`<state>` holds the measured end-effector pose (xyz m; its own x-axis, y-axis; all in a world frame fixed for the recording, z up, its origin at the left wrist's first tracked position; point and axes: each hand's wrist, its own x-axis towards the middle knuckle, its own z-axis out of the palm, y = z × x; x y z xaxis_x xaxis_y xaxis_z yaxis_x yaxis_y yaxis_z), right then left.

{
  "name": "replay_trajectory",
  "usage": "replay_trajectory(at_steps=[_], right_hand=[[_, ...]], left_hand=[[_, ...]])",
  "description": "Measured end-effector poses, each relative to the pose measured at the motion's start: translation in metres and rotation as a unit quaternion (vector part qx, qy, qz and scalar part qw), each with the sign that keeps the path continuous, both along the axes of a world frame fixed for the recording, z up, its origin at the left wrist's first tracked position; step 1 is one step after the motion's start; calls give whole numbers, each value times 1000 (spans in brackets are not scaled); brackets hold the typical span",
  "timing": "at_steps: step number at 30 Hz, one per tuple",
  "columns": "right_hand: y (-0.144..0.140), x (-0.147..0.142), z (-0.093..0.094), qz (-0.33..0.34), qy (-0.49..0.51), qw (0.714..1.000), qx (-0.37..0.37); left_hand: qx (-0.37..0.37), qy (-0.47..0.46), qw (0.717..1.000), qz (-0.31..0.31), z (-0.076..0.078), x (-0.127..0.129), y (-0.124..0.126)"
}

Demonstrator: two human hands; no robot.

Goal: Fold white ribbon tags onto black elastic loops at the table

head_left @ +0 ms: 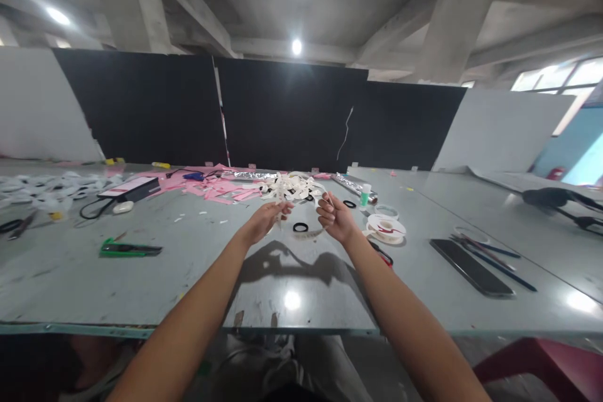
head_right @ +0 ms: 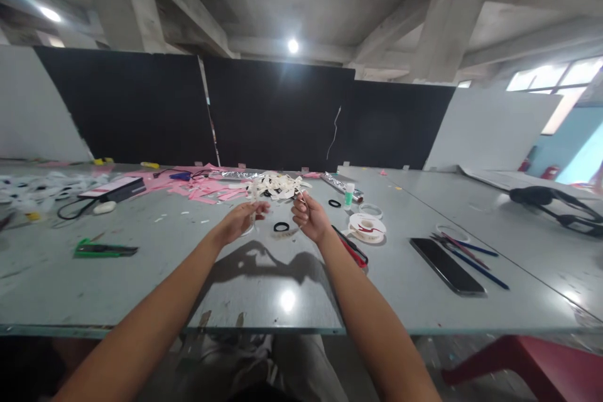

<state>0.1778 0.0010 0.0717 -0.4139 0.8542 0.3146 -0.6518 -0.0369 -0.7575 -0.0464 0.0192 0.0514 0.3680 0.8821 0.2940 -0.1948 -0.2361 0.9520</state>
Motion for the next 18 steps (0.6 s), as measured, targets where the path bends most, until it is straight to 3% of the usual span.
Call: replay_trajectory(at_steps=[4, 7, 11, 14, 18], right_hand=[[-5, -11, 3, 52, 13, 998, 24], [-8, -11, 6, 47, 42, 997, 44], [-12, -6, 7, 14, 62, 997, 41], [-11, -3, 8, -39, 60, 996, 43], [-7, 5, 8, -120, 34, 991, 56]], left_hand=[[11, -20, 998, -52, -4, 13, -7], [-72, 1, 979, -189, -9, 23, -14], [-186, 28, 920, -343, -15, 36, -27], [-217, 30, 910, -351, -19, 41, -30], [-218, 32, 937, -272, -23, 39, -23]])
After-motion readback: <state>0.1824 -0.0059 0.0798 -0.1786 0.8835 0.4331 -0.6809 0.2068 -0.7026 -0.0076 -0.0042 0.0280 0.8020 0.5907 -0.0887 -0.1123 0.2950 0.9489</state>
